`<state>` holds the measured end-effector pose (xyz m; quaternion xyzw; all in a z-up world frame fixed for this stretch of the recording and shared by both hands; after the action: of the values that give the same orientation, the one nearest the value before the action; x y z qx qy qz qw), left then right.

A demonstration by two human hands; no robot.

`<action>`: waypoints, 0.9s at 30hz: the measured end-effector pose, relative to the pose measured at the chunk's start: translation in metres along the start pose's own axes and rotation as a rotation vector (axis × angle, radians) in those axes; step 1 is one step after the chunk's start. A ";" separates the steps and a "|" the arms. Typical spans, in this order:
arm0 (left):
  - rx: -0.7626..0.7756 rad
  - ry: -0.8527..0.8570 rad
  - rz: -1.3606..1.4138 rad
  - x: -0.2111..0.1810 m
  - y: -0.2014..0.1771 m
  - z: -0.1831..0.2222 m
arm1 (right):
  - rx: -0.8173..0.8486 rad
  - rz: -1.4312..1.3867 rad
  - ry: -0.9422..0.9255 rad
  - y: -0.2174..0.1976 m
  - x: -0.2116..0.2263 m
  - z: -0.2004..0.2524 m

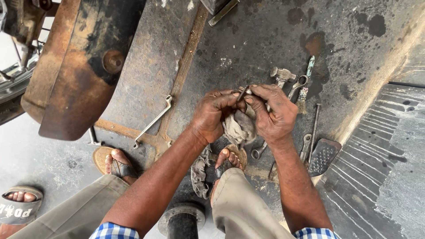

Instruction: Dismantling and repairing small metal components of a motorcycle using various wrenches and a hammer.

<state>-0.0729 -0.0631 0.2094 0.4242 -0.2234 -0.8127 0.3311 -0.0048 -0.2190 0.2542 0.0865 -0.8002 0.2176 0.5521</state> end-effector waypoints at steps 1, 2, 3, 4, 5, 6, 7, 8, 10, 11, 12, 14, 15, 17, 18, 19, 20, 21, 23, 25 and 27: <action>0.000 0.002 -0.001 -0.003 0.003 0.004 | 0.001 -0.001 -0.002 0.000 0.002 0.002; 0.002 0.004 -0.021 -0.005 0.006 0.008 | -0.013 -0.015 0.007 0.000 0.004 0.005; 0.005 0.005 -0.040 -0.007 0.010 0.013 | -0.028 -0.028 0.018 0.000 0.007 0.008; 0.005 0.006 -0.040 -0.006 0.011 0.015 | -0.027 -0.028 0.018 0.000 0.008 0.011; 0.010 -0.007 -0.022 -0.006 0.012 0.017 | -0.045 -0.119 0.043 -0.001 0.008 0.014; 0.015 -0.019 -0.003 -0.005 0.013 0.019 | -0.063 -0.211 0.069 -0.001 0.008 0.017; 0.014 -0.018 -0.002 -0.005 0.015 0.021 | -0.060 -0.211 0.068 -0.003 0.011 0.020; 0.011 -0.029 -0.005 -0.005 0.017 0.024 | -0.050 -0.194 0.058 -0.004 0.015 0.022; 0.006 -0.036 -0.010 -0.003 0.020 0.029 | -0.037 -0.178 0.046 -0.007 0.023 0.024; 0.023 -0.045 0.010 -0.002 0.021 0.032 | -0.038 -0.107 0.031 -0.009 0.029 0.024; 0.039 -0.054 0.030 -0.001 0.023 0.035 | -0.038 -0.036 0.017 -0.011 0.035 0.024; 0.046 -0.034 -0.013 -0.002 0.027 0.041 | -0.029 -0.019 0.002 -0.013 0.046 0.022; 0.050 -0.016 -0.054 -0.003 0.029 0.045 | -0.020 -0.003 -0.008 -0.014 0.052 0.021; 0.039 -0.018 -0.066 -0.006 0.034 0.054 | -0.028 0.003 -0.041 -0.014 0.054 0.026; 0.027 -0.022 -0.076 -0.007 0.036 0.059 | -0.036 0.008 -0.071 -0.014 0.055 0.028; 0.028 -0.019 -0.077 -0.011 0.041 0.063 | -0.036 0.008 -0.074 -0.014 0.061 0.028; 0.025 -0.018 -0.108 -0.014 0.045 0.067 | -0.050 -0.072 -0.016 -0.014 0.065 0.029; 0.023 -0.018 -0.138 -0.017 0.050 0.071 | -0.064 -0.151 0.043 -0.014 0.070 0.030; 0.017 0.052 -0.253 -0.027 0.061 0.079 | -0.105 -0.305 0.093 -0.013 0.066 0.040; 0.011 0.122 -0.369 -0.030 0.068 0.084 | -0.146 -0.459 0.142 -0.013 0.064 0.048; -0.040 0.159 -0.518 -0.026 0.071 0.086 | -0.165 -0.431 0.138 -0.015 0.066 0.052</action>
<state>-0.1096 -0.0856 0.3155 0.5233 -0.0645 -0.8386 0.1368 -0.0680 -0.2491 0.3029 0.1946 -0.7388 0.0341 0.6444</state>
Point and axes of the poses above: each hand's wrist, its own z-axis away from the middle knuckle, its own y-axis out of the palm, x = y × z, the point moved 1 cm from there along -z, towards the middle knuckle, and after that the axes turned 12 degrees about -z, right-handed, at the moved point
